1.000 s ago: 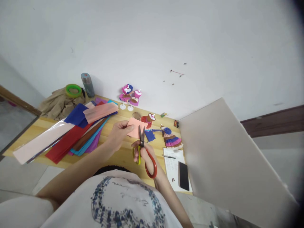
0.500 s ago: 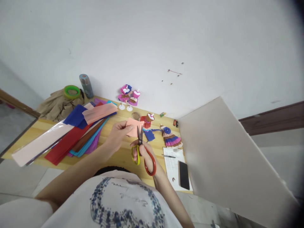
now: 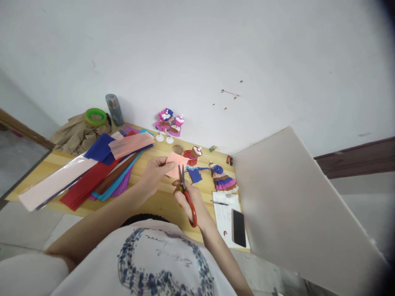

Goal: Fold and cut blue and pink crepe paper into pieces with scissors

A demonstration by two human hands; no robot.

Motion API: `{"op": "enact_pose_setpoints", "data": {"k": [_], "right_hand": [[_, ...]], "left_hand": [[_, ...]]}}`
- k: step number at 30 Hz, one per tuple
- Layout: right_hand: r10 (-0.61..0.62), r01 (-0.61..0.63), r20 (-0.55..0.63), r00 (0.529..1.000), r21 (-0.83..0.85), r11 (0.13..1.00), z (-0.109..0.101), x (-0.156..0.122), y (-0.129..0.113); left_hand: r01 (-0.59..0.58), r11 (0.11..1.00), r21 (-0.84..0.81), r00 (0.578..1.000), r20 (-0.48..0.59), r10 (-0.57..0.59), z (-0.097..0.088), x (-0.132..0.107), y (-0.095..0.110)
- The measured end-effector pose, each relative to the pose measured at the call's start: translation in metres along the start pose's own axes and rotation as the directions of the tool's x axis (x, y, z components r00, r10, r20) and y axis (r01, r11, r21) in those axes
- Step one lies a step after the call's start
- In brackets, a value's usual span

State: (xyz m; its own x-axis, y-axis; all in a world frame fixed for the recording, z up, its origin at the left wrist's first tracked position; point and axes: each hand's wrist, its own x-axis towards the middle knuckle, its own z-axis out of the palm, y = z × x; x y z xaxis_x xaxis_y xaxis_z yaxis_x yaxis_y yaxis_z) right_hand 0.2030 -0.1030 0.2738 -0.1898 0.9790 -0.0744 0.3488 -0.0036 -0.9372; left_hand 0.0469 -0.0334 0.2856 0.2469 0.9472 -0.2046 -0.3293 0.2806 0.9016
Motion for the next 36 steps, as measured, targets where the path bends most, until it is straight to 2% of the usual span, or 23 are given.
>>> {"op": "enact_pose_setpoints", "data": {"k": [2, 5, 8, 11, 14, 18, 22, 24, 28, 31, 36], "right_hand": [[-0.030, 0.028, -0.004, 1.000, -0.219, 0.975, -0.002, 0.000, -0.003], [-0.033, 0.010, -0.041, 0.999, -0.468, 0.884, -0.003, 0.001, -0.009], [-0.024, -0.045, -0.099, 0.995, -0.639, 0.768, -0.001, 0.001, -0.013], [-0.060, -0.061, -0.140, 0.988, -0.726, 0.684, 0.000, 0.002, -0.013], [-0.107, -0.046, -0.155, 0.982, -0.746, 0.664, -0.002, 0.004, -0.011], [-0.079, -0.034, -0.137, 0.987, -0.671, 0.741, -0.009, 0.003, -0.009], [-0.037, 0.020, -0.018, 0.999, -0.586, 0.810, -0.015, -0.002, -0.012], [-0.036, 0.053, 0.041, 0.999, -0.582, 0.812, -0.019, -0.004, -0.013], [-0.087, 0.133, 0.104, 0.991, -0.612, 0.780, -0.024, -0.005, -0.008], [-0.161, 0.193, 0.107, 0.981, -0.597, 0.779, -0.027, -0.004, -0.003], [-0.246, 0.214, 0.021, 0.969, -0.567, 0.795, -0.029, -0.004, -0.004]], "left_hand": [[0.011, 1.000, 0.018, 1.000, -0.023, -0.010, 0.002, -0.001, 0.003], [-0.036, 0.997, 0.073, 0.998, -0.042, 0.039, 0.004, -0.003, 0.006], [-0.077, 0.991, 0.111, 0.996, -0.034, 0.081, 0.006, -0.004, 0.009], [-0.065, 0.990, 0.124, 0.997, -0.029, 0.069, 0.006, -0.005, 0.009], [-0.042, 0.993, 0.109, 0.999, -0.017, 0.045, 0.004, -0.004, 0.006], [-0.040, 0.995, 0.087, 0.998, -0.036, 0.043, 0.001, -0.003, 0.001], [0.005, 0.997, 0.075, 1.000, 0.018, -0.006, -0.001, -0.005, -0.001], [0.024, 0.997, 0.071, 0.999, 0.037, -0.027, -0.002, -0.005, -0.002], [0.023, 0.999, 0.044, 1.000, 0.011, -0.023, -0.003, -0.004, -0.003], [0.016, 0.999, 0.038, 1.000, -0.006, -0.016, -0.005, -0.003, -0.004], [-0.010, 0.998, 0.056, 1.000, -0.025, 0.011, -0.008, -0.003, -0.006]]}}
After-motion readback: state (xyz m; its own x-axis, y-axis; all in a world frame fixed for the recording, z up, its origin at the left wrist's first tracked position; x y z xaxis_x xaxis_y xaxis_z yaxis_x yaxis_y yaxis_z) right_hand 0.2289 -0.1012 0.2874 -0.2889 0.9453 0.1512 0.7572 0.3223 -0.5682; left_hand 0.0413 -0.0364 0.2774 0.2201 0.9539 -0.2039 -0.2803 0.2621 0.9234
